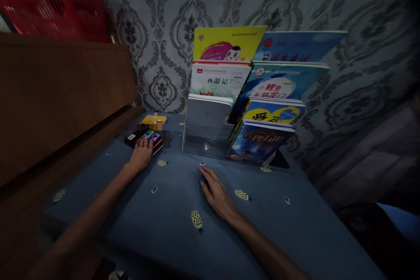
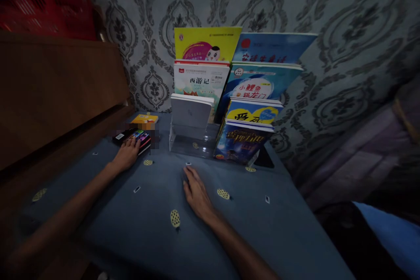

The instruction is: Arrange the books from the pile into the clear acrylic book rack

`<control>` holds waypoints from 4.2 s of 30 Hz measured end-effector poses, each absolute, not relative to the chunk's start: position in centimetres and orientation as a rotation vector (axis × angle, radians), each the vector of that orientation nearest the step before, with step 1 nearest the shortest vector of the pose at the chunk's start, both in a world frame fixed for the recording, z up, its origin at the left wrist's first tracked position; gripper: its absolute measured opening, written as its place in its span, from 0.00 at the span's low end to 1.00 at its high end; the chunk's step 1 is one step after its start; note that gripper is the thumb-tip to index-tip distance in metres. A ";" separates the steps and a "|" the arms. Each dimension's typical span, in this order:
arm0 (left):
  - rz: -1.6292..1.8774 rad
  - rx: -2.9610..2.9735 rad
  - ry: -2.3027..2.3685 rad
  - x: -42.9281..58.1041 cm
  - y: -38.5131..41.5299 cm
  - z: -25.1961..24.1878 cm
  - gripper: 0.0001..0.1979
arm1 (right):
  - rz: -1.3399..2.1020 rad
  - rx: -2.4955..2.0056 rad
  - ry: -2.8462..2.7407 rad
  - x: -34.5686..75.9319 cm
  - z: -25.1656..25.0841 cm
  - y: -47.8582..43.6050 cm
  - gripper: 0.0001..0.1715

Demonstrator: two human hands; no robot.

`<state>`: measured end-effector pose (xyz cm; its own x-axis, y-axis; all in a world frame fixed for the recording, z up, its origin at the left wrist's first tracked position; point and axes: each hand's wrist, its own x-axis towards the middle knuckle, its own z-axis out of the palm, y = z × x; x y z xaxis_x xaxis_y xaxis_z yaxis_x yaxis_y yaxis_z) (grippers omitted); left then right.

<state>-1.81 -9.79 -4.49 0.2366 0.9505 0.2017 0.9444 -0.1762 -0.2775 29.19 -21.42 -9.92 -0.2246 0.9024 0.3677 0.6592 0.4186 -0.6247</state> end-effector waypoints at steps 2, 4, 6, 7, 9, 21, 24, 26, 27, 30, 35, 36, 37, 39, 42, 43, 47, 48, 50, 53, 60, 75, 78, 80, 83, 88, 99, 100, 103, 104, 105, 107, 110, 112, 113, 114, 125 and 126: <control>0.074 -2.180 -1.720 -1.6 -11.9 -4.6 0.26 | 0.444 -1.318 -1.969 29.3 -9.9 -21.4 0.28; 0.127 -2.217 -1.693 -1.2 -14.3 -4.5 0.26 | 0.438 -1.307 -1.970 29.3 -9.9 -21.4 0.28; 0.159 -2.274 -1.668 -0.6 -16.6 -4.2 0.26 | 0.432 -1.297 -1.975 29.3 -9.8 -21.4 0.28; 0.169 -2.306 -1.654 -0.1 -17.6 -4.0 0.26 | 0.432 -1.296 -1.975 29.3 -9.8 -21.4 0.28; 0.174 -2.363 -1.628 0.9 -19.6 -3.7 0.26 | 0.444 -1.296 -1.974 29.2 -9.6 -21.4 0.27; -0.154 -2.802 -1.129 8.2 -27.3 -4.8 0.37 | 0.319 -1.196 -2.059 28.5 -8.2 -22.2 0.23; -0.236 -2.914 -1.111 8.2 -26.9 -3.6 0.36 | 0.241 -1.175 -2.163 28.4 -8.0 -22.3 0.22; -0.285 -2.961 -1.157 7.7 -25.7 -2.9 0.27 | 0.197 -1.194 -2.201 28.3 -7.9 -22.4 0.22; -0.308 -2.970 -1.186 7.4 -24.9 -2.8 0.24 | 0.184 -1.208 -2.214 28.3 -7.8 -22.4 0.22; -0.343 -2.932 -1.282 6.4 -22.0 -3.5 0.21 | 0.187 -1.253 -2.242 28.1 -7.6 -22.4 0.22; -0.353 -2.881 -1.382 5.7 -18.4 -5.3 0.23 | 0.245 -1.272 -2.252 28.1 -7.3 -22.5 0.23; -0.358 -2.881 -1.386 5.7 -17.9 -5.5 0.23 | 0.249 -1.261 -2.254 28.1 -7.3 -22.5 0.23; -0.362 -2.881 -1.390 5.7 -17.6 -5.6 0.23 | 0.250 -1.254 -2.254 28.1 -7.2 -22.5 0.23; -0.366 -2.879 -1.400 5.7 -17.0 -5.6 0.23 | 0.247 -1.244 -2.258 28.1 -7.1 -22.5 0.23; -0.388 -2.901 -1.405 5.6 -15.8 -5.5 0.21 | 0.236 -1.253 -2.270 28.2 -6.9 -22.5 0.23; -0.411 -2.927 -1.396 5.4 -15.2 -5.4 0.22 | 0.232 -1.259 -2.277 28.2 -6.9 -22.5 0.23; -0.615 -3.123 -1.319 4.3 -12.6 -5.3 0.22 | 0.202 -1.256 -2.337 27.8 -6.5 -22.6 0.22; -0.690 -3.182 -1.303 3.9 -11.9 -5.4 0.21 | 0.198 -1.227 -2.369 27.4 -6.4 -22.6 0.22; -0.862 -3.291 -1.299 3.3 -10.6 -5.6 0.21 | 0.219 -1.117 -2.455 26.1 -6.1 -22.8 0.21; -1.071 -3.394 -1.360 2.6 -9.2 -6.3 0.23 | 0.300 -0.895 -2.598 23.4 -5.6 -22.9 0.22; -1.188 -3.427 -1.440 2.3 -8.6 -7.8 0.24 | 0.392 -0.782 -2.700 18.9 -5.1 -21.4 0.23; -1.227 -3.480 -1.524 2.3 -8.6 -8.0 0.25 | 0.358 -1.028 -2.504 21.7 -6.7 -17.3 0.24; -1.274 -3.477 -1.466 2.4 -8.6 -8.1 0.24 | 0.339 -1.116 -2.431 22.5 -7.1 -16.5 0.24; -1.269 -3.470 -1.457 2.4 -8.6 -8.1 0.24 | 0.333 -1.143 -2.399 22.8 -7.2 -16.2 0.25; -1.228 -3.467 -1.459 2.4 -8.7 -8.0 0.23 | 0.311 -1.160 -2.381 22.8 -7.0 -16.4 0.24; -1.072 -3.333 -1.393 2.7 -9.9 -6.9 0.21 | 0.252 -1.316 -2.336 24.0 -6.8 -18.0 0.25; -0.403 -2.972 -1.273 4.8 -13.4 -5.7 0.21 | 0.181 -1.546 -2.229 28.6 -8.4 -25.1 0.27; -0.397 -2.962 -1.266 4.8 -13.5 -5.8 0.21 | 0.182 -1.544 -2.228 28.7 -8.5 -25.1 0.27; -0.402 -2.904 -1.277 4.8 -13.5 -6.2 0.20 | 0.209 -1.504 -2.252 28.9 -8.4 -24.3 0.28; -0.408 -2.873 -1.295 4.8 -13.6 -6.2 0.20 | 0.228 -1.478 -2.268 29.1 -8.3 -23.8 0.28; -0.413 -2.838 -1.316 4.8 -13.8 -6.3 0.20 | 0.250 -1.448 -2.287 29.2 -8.2 -23.3 0.28; -0.420 -2.766 -1.362 4.8 -14.1 -6.2 0.19 | 0.295 -1.377 -2.320 29.5 -7.9 -22.1 0.27; -0.398 -2.673 -1.411 4.9 -14.7 -5.8 0.19 | 0.343 -1.281 -2.329 30.1 -7.8 -20.5 0.26; -0.382 -2.638 -1.423 5.0 -15.0 -5.6 0.19 | 0.351 -1.234 -2.290 30.5 -7.9 -20.0 0.26; -0.378 -2.629 -1.424 5.0 -15.1 -5.6 0.19 | 0.349 -1.218 -2.259 30.8 -7.9 -20.0 0.26; -0.378 -2.624 -1.423 5.1 -15.1 -5.5 0.19 | 0.343 -1.212 -2.221 31.1 -7.9 -20.0 0.26; -0.365 -2.626 -1.348 5.9 -14.9 -5.1 0.17 | 0.299 -1.432 -1.828 34.2 -8.0 -21.4 0.17; -0.377 -2.639 -1.342 6.1 -15.0 -5.1 0.17 | 0.300 -1.434 -1.816 34.1 -8.0 -21.3 0.17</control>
<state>6.08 -14.98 -5.11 0.5662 0.7707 0.2923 0.8102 -0.5857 -0.0252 34.15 -21.26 -8.00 -0.0517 0.9017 0.4292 0.7159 0.3331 -0.6136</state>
